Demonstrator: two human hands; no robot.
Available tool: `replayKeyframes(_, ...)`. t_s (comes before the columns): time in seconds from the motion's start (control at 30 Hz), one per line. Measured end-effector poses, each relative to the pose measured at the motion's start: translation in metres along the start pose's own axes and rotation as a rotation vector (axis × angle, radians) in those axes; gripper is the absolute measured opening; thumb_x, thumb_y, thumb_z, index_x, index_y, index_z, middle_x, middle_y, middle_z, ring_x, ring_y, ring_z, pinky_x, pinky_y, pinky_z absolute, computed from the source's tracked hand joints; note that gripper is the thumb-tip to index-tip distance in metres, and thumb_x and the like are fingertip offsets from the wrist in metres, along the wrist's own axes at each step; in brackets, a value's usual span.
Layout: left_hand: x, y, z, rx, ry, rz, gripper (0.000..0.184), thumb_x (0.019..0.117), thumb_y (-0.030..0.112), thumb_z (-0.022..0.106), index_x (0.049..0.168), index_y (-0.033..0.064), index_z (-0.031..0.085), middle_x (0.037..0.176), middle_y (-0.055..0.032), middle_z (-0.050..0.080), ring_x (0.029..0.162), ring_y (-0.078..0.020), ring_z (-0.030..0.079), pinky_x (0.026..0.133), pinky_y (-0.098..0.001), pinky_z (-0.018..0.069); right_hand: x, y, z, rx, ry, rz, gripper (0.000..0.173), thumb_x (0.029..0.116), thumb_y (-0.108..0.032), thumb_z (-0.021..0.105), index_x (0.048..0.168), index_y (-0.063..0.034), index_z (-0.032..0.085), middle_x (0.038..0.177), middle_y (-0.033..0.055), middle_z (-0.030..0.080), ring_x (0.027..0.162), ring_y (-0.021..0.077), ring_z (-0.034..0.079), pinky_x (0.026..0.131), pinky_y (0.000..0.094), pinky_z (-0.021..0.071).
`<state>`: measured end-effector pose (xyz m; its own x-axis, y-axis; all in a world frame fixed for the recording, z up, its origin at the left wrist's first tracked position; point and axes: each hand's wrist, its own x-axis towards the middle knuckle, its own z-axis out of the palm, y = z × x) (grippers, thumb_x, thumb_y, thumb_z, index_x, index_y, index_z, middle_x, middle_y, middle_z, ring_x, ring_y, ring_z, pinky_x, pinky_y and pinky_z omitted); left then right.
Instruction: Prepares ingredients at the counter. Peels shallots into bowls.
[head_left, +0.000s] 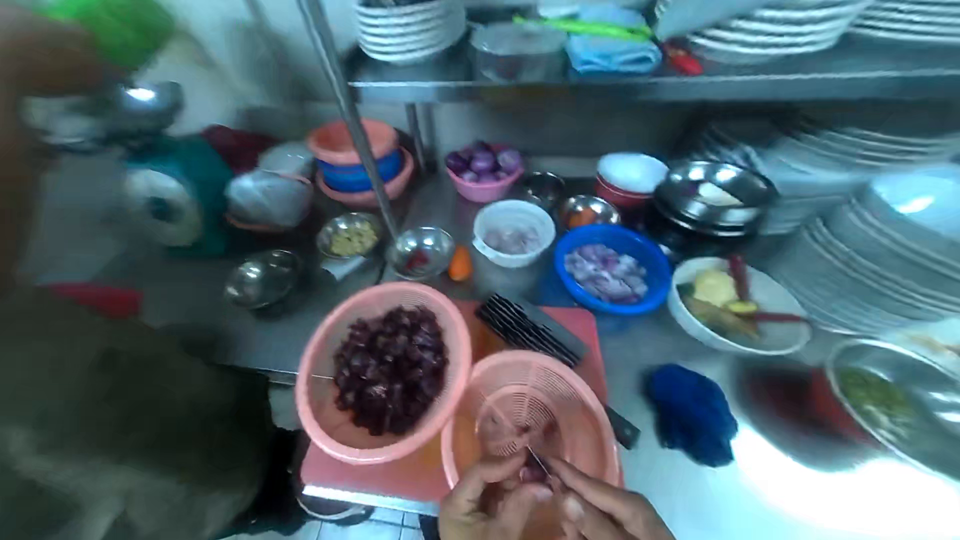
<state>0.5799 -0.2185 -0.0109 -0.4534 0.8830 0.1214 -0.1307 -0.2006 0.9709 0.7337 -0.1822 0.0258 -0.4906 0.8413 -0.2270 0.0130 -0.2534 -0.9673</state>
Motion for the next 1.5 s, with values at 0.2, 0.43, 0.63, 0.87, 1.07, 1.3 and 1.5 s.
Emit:
replayKeyframes(0.2,0.011,-0.009,-0.003,-0.154,-0.115,-0.094,0.027,0.0831,0.016,0.083,0.109,0.0173,0.078,0.097,0.0047,0.078,0.083,-0.0037,0.072,0.077,-0.0218,0.0613,0.001,0.001,-0.003,0.331,-0.023,0.058,0.036,0.1079,-0.017,0.048,0.140,-0.0038,0.059,0.087,-0.0069,0.064,0.059,-0.0014,0.048,0.050,0.0163,0.0406)
replayKeyframes(0.43,0.021,-0.006,-0.007,-0.480,-0.207,-0.353,0.026,0.0885,0.010,0.076,0.114,0.0093,0.075,0.108,-0.0052,0.074,0.092,-0.0119,0.071,0.084,-0.0304,0.0607,0.007,-0.006,-0.006,0.269,-0.035,0.066,0.036,0.1069,-0.013,0.049,0.139,-0.0040,0.062,0.088,-0.0055,0.066,0.059,-0.0017,0.047,0.050,0.0158,0.0396)
replayKeyframes(0.63,0.025,-0.001,-0.013,-0.264,-0.150,-0.239,0.031,0.0890,-0.005,0.067,0.119,0.0000,0.070,0.105,-0.0053,0.075,0.084,-0.0124,0.073,0.077,-0.0308,0.0632,0.014,-0.011,-0.002,0.229,-0.032,0.104,0.036,0.1065,-0.011,0.048,0.139,-0.0036,0.061,0.087,-0.0054,0.066,0.058,-0.0011,0.048,0.050,0.0161,0.0404)
replayKeyframes(0.87,0.025,0.012,-0.007,-0.125,-0.043,-0.194,0.038,0.0821,-0.009,0.075,0.119,-0.0062,0.070,0.112,-0.0038,0.075,0.092,-0.0082,0.073,0.087,-0.0268,0.0618,0.020,-0.013,0.008,0.104,0.038,0.055,0.035,0.1058,-0.008,0.049,0.138,-0.0020,0.061,0.085,-0.0060,0.066,0.058,-0.0017,0.048,0.052,0.0162,0.0417)
replayKeyframes(1.07,0.029,0.004,-0.017,-0.183,-0.104,-0.312,0.027,0.0927,-0.004,0.065,0.120,-0.0066,0.070,0.103,-0.0071,0.076,0.087,-0.0115,0.073,0.082,-0.0289,0.0619,0.022,-0.013,0.004,0.111,0.096,0.045,0.035,0.1055,-0.007,0.049,0.137,0.0005,0.061,0.084,-0.0054,0.065,0.058,-0.0009,0.048,0.052,0.0171,0.0422)
replayKeyframes(1.3,0.027,0.015,-0.041,-0.461,-0.163,-0.406,0.030,0.0930,0.011,0.072,0.123,0.0076,0.072,0.107,-0.0086,0.077,0.091,-0.0155,0.075,0.082,-0.0305,0.0630,0.034,-0.017,-0.024,-0.509,-0.074,0.211,0.042,0.1076,-0.019,0.049,0.149,-0.0101,0.054,0.091,0.0040,0.069,0.065,0.0096,0.058,0.062,0.0279,0.0506)
replayKeyframes(1.5,0.031,0.016,-0.051,-0.436,-0.162,-0.387,0.025,0.0965,0.013,0.068,0.121,0.0111,0.074,0.106,-0.0041,0.077,0.090,-0.0119,0.074,0.081,-0.0281,0.0622,0.035,-0.026,-0.009,-0.851,-0.110,0.192,0.047,0.1076,-0.016,0.047,0.154,-0.0080,0.047,0.111,0.0277,0.071,0.099,0.0463,0.070,0.092,0.0622,0.0521)
